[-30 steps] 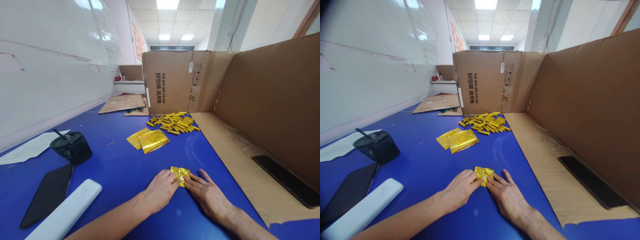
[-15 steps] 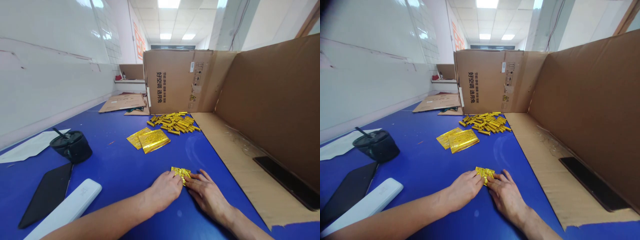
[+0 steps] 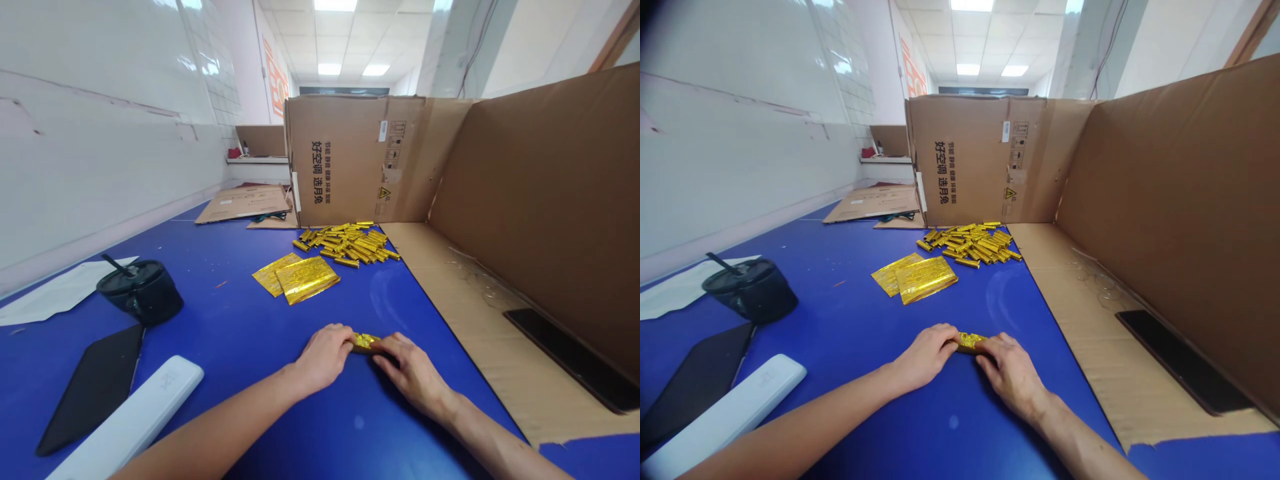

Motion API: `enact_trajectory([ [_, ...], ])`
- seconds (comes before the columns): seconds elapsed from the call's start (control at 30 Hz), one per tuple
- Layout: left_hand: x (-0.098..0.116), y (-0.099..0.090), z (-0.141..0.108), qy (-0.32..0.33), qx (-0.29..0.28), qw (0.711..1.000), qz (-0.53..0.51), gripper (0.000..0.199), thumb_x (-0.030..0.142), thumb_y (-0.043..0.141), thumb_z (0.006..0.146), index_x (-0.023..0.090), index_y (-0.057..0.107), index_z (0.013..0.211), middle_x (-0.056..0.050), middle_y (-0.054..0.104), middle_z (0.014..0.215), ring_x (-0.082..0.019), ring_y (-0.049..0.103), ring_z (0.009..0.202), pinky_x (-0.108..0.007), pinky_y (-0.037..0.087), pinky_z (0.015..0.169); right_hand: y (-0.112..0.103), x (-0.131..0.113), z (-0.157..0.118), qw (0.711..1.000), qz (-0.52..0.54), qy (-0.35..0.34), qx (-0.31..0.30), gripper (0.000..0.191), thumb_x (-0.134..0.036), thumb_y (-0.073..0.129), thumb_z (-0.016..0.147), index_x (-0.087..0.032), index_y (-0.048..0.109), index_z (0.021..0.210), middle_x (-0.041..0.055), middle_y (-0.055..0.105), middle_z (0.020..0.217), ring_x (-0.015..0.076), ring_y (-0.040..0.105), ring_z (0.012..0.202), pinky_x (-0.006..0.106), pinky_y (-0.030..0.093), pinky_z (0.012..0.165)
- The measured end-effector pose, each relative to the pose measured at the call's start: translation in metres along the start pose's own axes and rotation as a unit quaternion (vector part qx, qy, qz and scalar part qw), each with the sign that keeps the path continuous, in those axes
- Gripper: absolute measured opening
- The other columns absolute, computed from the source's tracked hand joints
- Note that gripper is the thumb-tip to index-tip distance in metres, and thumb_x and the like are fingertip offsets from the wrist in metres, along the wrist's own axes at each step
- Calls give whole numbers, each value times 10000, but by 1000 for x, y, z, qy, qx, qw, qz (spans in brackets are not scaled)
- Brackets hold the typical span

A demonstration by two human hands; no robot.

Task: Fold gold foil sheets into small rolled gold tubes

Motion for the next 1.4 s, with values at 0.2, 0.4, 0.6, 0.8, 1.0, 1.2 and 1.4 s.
enact_trajectory([
  [0.2,-16,2,6,-83,-4,996,-32,136,170,434,796,203,562,828,0,599,811,-152,539,796,-244,385,697,1,26,6,992,80,92,23,244,-243,395,809,-211,630,868,36,654,821,178,568,760,297,421,709],
  [0.4,-22,7,11,-121,-26,992,4,136,226,427,803,210,553,855,-11,617,827,-174,565,802,-264,389,691,5,38,13,984,72,158,23,203,-219,377,776,-200,579,772,-1,619,686,148,559,642,242,401,593],
  [0.6,-20,5,13,-134,-19,990,33,153,213,402,800,199,544,854,-36,584,838,-189,565,795,-288,386,699,4,42,22,983,28,182,22,138,-162,411,714,-197,541,684,-2,585,613,137,518,568,229,347,533],
  [0.8,-22,5,13,-142,-25,989,43,148,230,425,786,201,569,797,-33,547,863,-169,554,800,-269,384,712,5,45,24,981,20,191,22,135,-127,409,696,-202,522,702,-8,584,623,124,516,565,214,339,530],
  [1.0,-29,6,16,-156,-45,986,39,169,247,472,756,223,536,911,-11,617,858,-179,569,825,-258,395,666,6,45,21,981,6,190,26,136,-142,400,714,-211,517,717,-10,589,638,129,526,583,215,343,545],
  [1.2,-30,3,24,-167,-72,981,65,81,239,534,684,203,577,743,-32,623,750,-196,584,738,-264,394,617,6,42,22,983,-7,179,30,140,-137,404,724,-217,518,713,-22,593,625,122,533,577,207,338,540],
  [1.4,-16,-1,15,-129,-63,987,73,67,225,508,724,183,550,755,-41,591,792,-191,559,791,-266,380,671,7,38,19,986,9,163,31,136,-164,392,755,-220,512,720,-34,576,611,117,520,560,208,354,540],
])
Point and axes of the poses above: each hand's wrist, its own z-axis towards the middle knuckle, its own y-axis out of the palm, x = y × z, the point moved 10 cm from there along z, towards the middle knuckle
